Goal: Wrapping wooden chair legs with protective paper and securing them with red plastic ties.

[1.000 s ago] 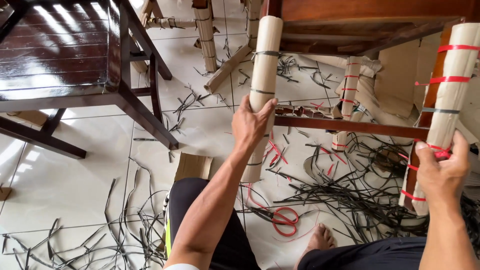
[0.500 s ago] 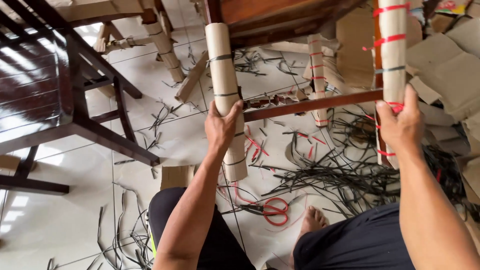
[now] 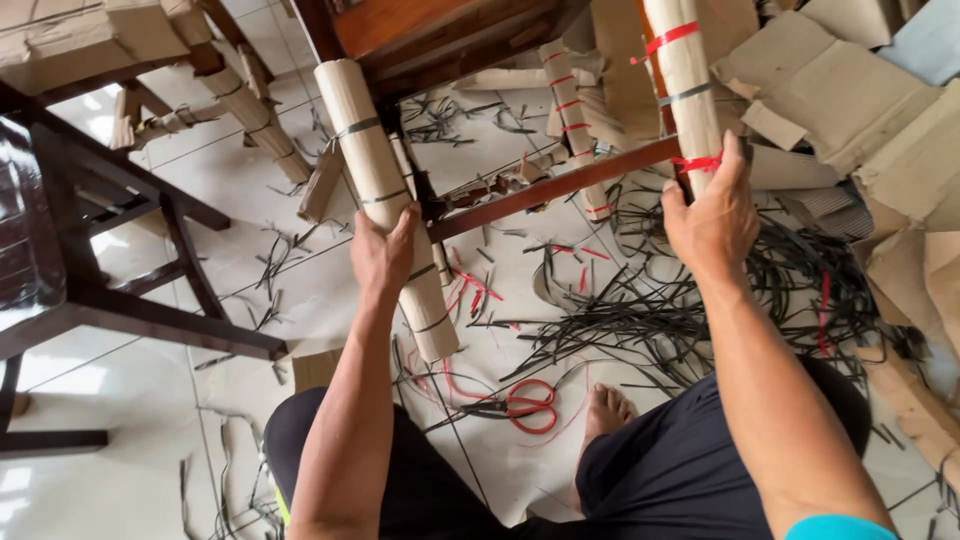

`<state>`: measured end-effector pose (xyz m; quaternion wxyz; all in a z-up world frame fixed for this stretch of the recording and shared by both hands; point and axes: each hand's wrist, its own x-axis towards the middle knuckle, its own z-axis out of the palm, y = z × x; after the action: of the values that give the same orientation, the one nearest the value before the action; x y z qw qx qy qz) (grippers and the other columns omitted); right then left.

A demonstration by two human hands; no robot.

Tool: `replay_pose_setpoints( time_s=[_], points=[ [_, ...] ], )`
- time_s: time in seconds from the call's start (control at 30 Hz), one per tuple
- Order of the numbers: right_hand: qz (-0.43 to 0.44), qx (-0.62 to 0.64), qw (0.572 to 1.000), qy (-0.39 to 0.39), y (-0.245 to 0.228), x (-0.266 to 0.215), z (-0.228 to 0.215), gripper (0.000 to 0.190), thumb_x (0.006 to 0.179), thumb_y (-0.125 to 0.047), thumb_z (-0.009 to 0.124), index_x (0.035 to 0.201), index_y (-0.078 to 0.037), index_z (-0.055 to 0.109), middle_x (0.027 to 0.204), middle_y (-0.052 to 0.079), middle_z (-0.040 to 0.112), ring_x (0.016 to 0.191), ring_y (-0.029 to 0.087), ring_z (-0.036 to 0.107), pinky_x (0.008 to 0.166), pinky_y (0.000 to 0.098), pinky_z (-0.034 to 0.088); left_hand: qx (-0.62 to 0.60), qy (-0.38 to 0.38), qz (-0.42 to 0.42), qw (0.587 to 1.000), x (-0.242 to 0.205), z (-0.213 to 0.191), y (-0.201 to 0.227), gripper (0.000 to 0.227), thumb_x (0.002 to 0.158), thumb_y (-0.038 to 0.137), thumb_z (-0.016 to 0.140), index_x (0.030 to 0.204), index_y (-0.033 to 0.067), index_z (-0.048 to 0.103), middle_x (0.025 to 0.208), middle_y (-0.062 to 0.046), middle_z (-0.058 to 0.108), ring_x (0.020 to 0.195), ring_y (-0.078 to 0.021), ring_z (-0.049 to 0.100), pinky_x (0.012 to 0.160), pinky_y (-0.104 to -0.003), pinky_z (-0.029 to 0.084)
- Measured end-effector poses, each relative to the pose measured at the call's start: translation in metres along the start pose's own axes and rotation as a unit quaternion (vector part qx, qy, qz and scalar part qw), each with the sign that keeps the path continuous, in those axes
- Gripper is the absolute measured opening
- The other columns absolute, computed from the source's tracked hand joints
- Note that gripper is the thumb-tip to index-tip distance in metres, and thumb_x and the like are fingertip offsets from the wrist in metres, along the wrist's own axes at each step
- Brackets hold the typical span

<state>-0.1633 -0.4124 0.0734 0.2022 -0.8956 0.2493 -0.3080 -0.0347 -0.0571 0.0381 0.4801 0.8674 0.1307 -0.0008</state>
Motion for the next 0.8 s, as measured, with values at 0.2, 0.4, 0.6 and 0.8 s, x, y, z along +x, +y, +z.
replay_pose_setpoints(
  time_s=[0.2,0.4,0.6,0.8],
  points=[
    [-0.026,-0.007,0.998,-0.065,0.032,-0.004,-0.001,0.077,0.101,-0.022,0.072,0.158,-0.005,0.022,0.137,0.029,0.062,0.093,0.040,0.067,0.073,0.0513,0.055,-0.237,-0.106,-0.050,0.964,-0.013,-0.021,0.029,0.060,0.073,0.047,0.077,0.118,0.0102,0.064,0.099,-0.008,0.072,0.082,-0.0171,0.069,0.072,-0.033,0.063],
    [0.019,-0.009,0.996,-0.091,0.030,-0.003,-0.003,0.078,0.100,-0.023,0.074,0.158,-0.005,0.023,0.134,0.028,0.062,0.095,0.041,0.066,0.077,0.0535,0.054,-0.265,-0.115,-0.024,0.957,-0.009,-0.030,0.008,0.072,0.072,0.060,0.071,0.119,0.0068,0.065,0.099,-0.003,0.068,0.085,-0.0127,0.062,0.072,-0.027,0.052],
    [0.022,0.004,0.996,-0.091,0.029,-0.004,-0.007,0.076,0.099,-0.022,0.074,0.156,-0.004,0.027,0.130,0.030,0.062,0.102,0.047,0.063,0.082,0.0580,0.049,-0.297,-0.101,0.042,0.949,-0.003,-0.022,-0.014,0.063,0.078,0.050,0.077,0.120,0.0043,0.064,0.087,0.001,0.061,0.075,-0.0087,0.055,0.064,-0.024,0.048],
    [0.009,0.001,0.997,-0.081,0.032,-0.005,-0.005,0.074,0.099,-0.020,0.073,0.155,-0.003,0.028,0.130,0.032,0.063,0.096,0.048,0.065,0.078,0.0578,0.050,-0.191,-0.128,-0.003,0.973,-0.017,-0.016,0.002,0.088,0.071,0.041,0.080,0.141,0.0098,0.039,0.116,-0.011,0.065,0.098,-0.0210,0.066,0.081,-0.036,0.061]
  ],
)
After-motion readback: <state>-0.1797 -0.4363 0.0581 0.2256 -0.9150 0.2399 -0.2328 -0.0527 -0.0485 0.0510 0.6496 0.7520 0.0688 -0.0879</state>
